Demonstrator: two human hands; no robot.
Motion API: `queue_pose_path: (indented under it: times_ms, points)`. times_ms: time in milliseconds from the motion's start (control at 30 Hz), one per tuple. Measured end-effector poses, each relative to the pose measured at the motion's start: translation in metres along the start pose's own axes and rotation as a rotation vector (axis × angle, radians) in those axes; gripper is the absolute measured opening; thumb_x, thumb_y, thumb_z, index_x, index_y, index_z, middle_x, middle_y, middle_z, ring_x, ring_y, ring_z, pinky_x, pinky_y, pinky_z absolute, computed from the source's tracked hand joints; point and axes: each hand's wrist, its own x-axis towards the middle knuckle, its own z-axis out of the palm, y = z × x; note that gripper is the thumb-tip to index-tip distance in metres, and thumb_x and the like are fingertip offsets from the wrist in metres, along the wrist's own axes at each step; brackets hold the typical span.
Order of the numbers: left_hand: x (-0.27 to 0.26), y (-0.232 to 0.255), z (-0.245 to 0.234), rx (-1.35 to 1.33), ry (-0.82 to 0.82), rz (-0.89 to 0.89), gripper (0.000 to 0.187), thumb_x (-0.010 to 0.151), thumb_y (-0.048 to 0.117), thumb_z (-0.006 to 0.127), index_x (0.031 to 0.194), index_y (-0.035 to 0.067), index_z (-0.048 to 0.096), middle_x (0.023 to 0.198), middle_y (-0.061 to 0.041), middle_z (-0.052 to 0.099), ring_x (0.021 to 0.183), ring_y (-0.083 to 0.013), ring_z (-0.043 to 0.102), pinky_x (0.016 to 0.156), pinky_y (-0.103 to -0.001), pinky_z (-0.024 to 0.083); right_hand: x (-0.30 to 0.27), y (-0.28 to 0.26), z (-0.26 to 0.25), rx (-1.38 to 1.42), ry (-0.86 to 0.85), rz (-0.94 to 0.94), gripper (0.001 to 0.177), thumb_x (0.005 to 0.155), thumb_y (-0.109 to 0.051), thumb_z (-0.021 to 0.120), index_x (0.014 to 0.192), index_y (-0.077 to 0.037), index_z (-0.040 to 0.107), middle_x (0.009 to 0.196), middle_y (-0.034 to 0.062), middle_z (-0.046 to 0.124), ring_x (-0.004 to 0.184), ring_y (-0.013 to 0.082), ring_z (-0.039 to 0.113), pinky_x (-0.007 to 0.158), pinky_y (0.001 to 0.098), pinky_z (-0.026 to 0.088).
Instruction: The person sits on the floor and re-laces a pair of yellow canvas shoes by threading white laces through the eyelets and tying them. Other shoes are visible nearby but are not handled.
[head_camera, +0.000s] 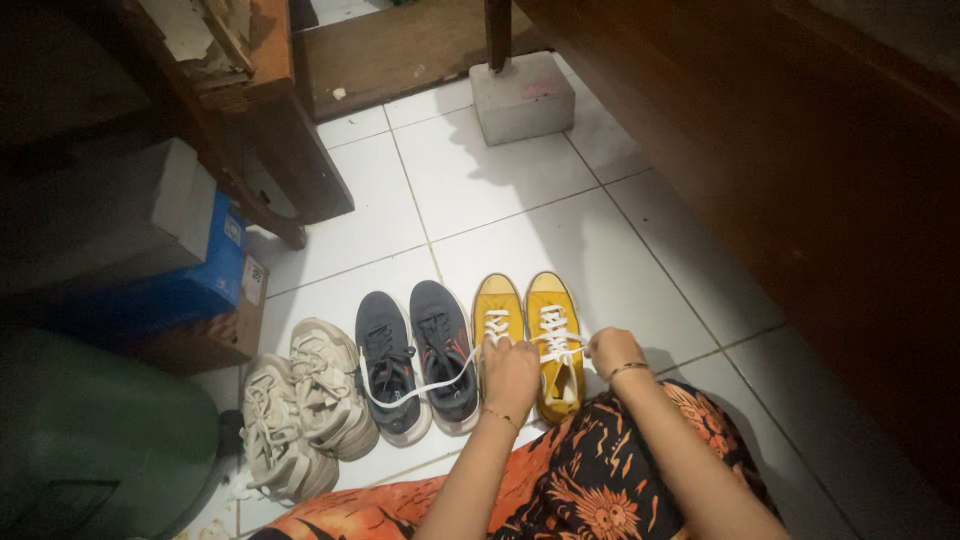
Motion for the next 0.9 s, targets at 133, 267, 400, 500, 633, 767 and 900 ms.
queue_pose_path:
  times_ms: [133,267,400,500,633,767,900]
  points:
    - [0.004,-0.011,-0.005,-0.232,0.039,-0.167,0.039,0.089,0.042,0.065,0.082,0.006,0.078,0.088,-0.014,0.073,0.094,-0.0314,0.063,0.092,-0.053,0.036,-0.015,0.004,-0.021,0.139,0.203,-0.036,0.016,0.082,-0.024,0.077,0.092,-0.011,0.082,0.090,0.0192,0.076,0.087,0.0357,0.074,0.083,0.0428,0.058]
    - [0.023,-0.019,-0.005,-0.737,0.109,-0.381,0.041,0.094,0.041,0.062,0.086,0.005,0.080,0.080,-0.014,0.068,0.082,-0.0280,0.063,0.085,-0.046,0.040,-0.041,-0.026,-0.052,0.248,0.369,-0.013,0.025,0.085,-0.032,0.080,0.089,-0.007,0.078,0.079,0.0184,0.072,0.074,0.0352,0.068,0.073,0.0443,0.055]
    - [0.040,-0.006,0.013,-1.530,-0.009,-0.419,0.043,0.109,0.035,0.046,0.101,0.000,0.071,0.087,-0.008,0.070,0.084,-0.0180,0.067,0.083,-0.031,0.053,-0.051,-0.044,-0.071,0.556,0.324,0.031,0.033,0.094,-0.037,0.071,0.088,-0.004,0.071,0.073,0.0095,0.071,0.062,0.0283,0.060,0.062,0.0424,0.051]
    - [0.045,0.011,0.030,-1.659,-0.001,-0.360,0.036,0.110,0.025,0.045,0.116,-0.005,0.063,0.091,-0.003,0.068,0.084,-0.0126,0.066,0.077,-0.029,0.053,-0.036,-0.038,-0.065,0.983,0.264,-0.176,0.032,0.102,-0.033,0.061,0.092,-0.004,0.069,0.087,0.0042,0.072,0.078,0.0154,0.065,0.071,0.0324,0.057]
    - [0.043,0.021,0.039,-1.390,0.047,-0.280,0.033,0.108,0.016,0.049,0.133,0.001,0.064,0.089,-0.006,0.062,0.074,-0.0125,0.060,0.071,-0.025,0.053,-0.005,-0.015,-0.039,1.373,0.006,-0.221,0.028,0.105,-0.028,0.048,0.100,-0.003,0.058,0.092,0.0086,0.073,0.086,0.0144,0.071,0.077,0.0271,0.060]
    - [0.040,0.023,0.029,-1.410,0.094,-0.185,0.040,0.101,0.007,0.047,0.140,0.004,0.059,0.099,-0.004,0.065,0.077,-0.0110,0.061,0.073,-0.025,0.053,0.012,-0.009,-0.019,1.421,-0.101,-0.161,0.026,0.108,-0.021,0.048,0.107,0.002,0.060,0.076,0.0035,0.053,0.066,0.0140,0.054,0.063,0.0292,0.049]
    - [0.036,0.027,0.008,-1.349,0.064,-0.222,0.039,0.101,0.006,0.054,0.140,0.005,0.060,0.093,-0.008,0.069,0.074,-0.0107,0.064,0.069,-0.026,0.054,0.006,-0.016,-0.022,1.374,-0.180,-0.143,0.024,0.103,-0.014,0.045,0.111,-0.001,0.063,0.076,0.0014,0.054,0.062,0.0102,0.049,0.059,0.0262,0.046]
